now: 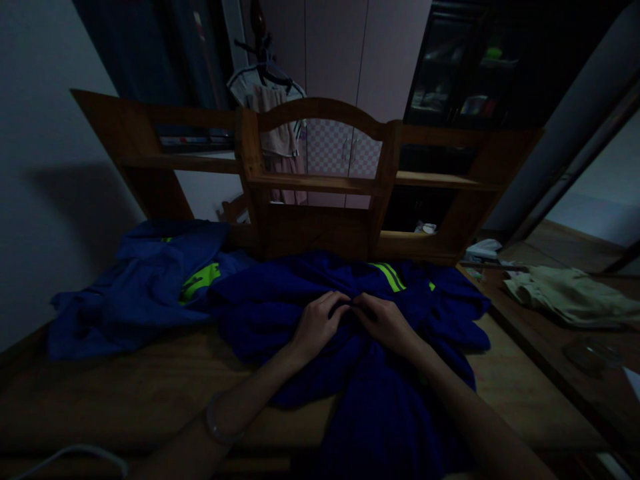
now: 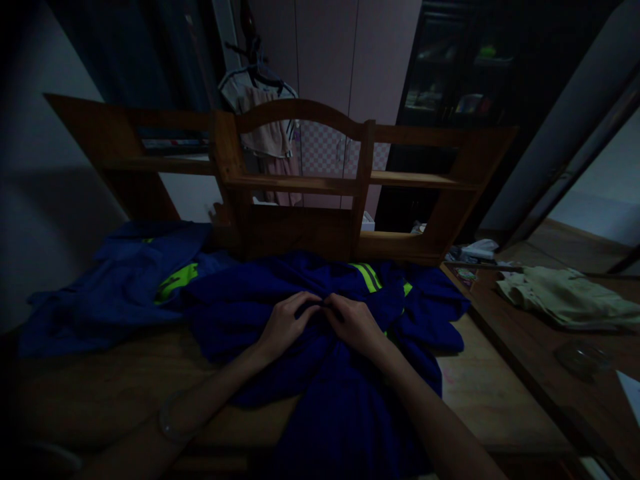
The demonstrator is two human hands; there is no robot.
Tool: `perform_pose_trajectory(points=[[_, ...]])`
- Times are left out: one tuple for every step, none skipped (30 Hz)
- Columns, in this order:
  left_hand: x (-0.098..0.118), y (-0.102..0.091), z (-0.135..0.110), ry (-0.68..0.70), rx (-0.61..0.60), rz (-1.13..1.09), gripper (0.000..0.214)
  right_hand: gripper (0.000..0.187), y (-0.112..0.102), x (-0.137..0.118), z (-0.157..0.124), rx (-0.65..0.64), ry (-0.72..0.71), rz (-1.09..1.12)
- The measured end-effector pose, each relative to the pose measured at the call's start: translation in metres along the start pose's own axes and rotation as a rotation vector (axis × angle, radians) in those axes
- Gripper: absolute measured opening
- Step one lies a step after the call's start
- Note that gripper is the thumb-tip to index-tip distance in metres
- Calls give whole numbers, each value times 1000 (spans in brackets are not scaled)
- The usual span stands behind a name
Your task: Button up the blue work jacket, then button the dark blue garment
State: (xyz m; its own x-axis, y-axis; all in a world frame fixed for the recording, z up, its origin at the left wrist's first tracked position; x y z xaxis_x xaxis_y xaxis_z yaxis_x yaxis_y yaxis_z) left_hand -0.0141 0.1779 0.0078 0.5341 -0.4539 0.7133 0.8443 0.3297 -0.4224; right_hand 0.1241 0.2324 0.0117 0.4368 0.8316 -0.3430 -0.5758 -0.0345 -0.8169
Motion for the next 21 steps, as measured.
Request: perform_pose_trajectory(points=[[0,0,0,-1,0,1,14,10,0,0,0,-3,0,2],[0,0,0,-3,0,2,14,10,1,1,0,-6,1,4],[0,0,0,-4,-1,3,14,10,1,1,0,-8,1,7],[0,0,0,-6,-1,4,14,10,1,2,0,-10,1,9],[0,0,0,-8,-2,4,14,10,1,2,0,-11,0,10],[0,0,0,-9,-2,5,14,10,2,2,0,-13,1,9],[0,0,0,-9,-3,6,14,9,2,2,-1,-14,1,7],[0,0,0,-8,-3,7,14,9,2,2,-1,-16,2,5],[0,0,0,-7,-5,8,14,9,2,2,-1,-16,4,4],[0,0,0,-5,-6,8,14,9,1,1,-1,-16,5,5],[0,0,0,-4,-7,9,14,9,1,1,-1,-17,5,7],[0,0,0,-5,-9,9,14,9,1,1,0,-17,6,9],[0,0,0,-6,-11,10,14,9,1,1,0,-17,7,10],[0,0,0,-8,-11,10,14,9,2,1,0,-19,8,9],[-1,1,0,-10,-11,11,14,9,2,1,0,-20,9,6],[-1,1,0,-10,-10,11,14,9,2,2,0,-20,10,3],[-1,1,0,-11,-10,10,14,9,2,2,0,-19,13,-1],[-1,1,0,-10,-8,9,14,9,2,2,0,-19,16,-4],[-1,0,0,-10,-4,7,13,9,2,2,0,-17,21,-8],[-1,0,0,-10,-2,4,13,10,2,2,-1,-15,26,-13],[0,0,0,-11,1,0,13,10,2,1,-1,-12,31,-18]])
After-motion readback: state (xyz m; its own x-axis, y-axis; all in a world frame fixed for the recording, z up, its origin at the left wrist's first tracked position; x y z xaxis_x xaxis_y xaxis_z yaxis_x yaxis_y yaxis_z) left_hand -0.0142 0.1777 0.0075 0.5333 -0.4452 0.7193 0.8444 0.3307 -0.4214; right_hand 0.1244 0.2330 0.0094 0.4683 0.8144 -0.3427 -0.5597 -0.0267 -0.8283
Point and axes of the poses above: each hand's wrist, its own z-axis towards the middle knuckle, its own y-axis out of the palm, x = y × z, the point moved 5 cm from there along z, towards the middle knuckle, and after that the axes turned 9 degrees about -z, right-handed, at the moved point
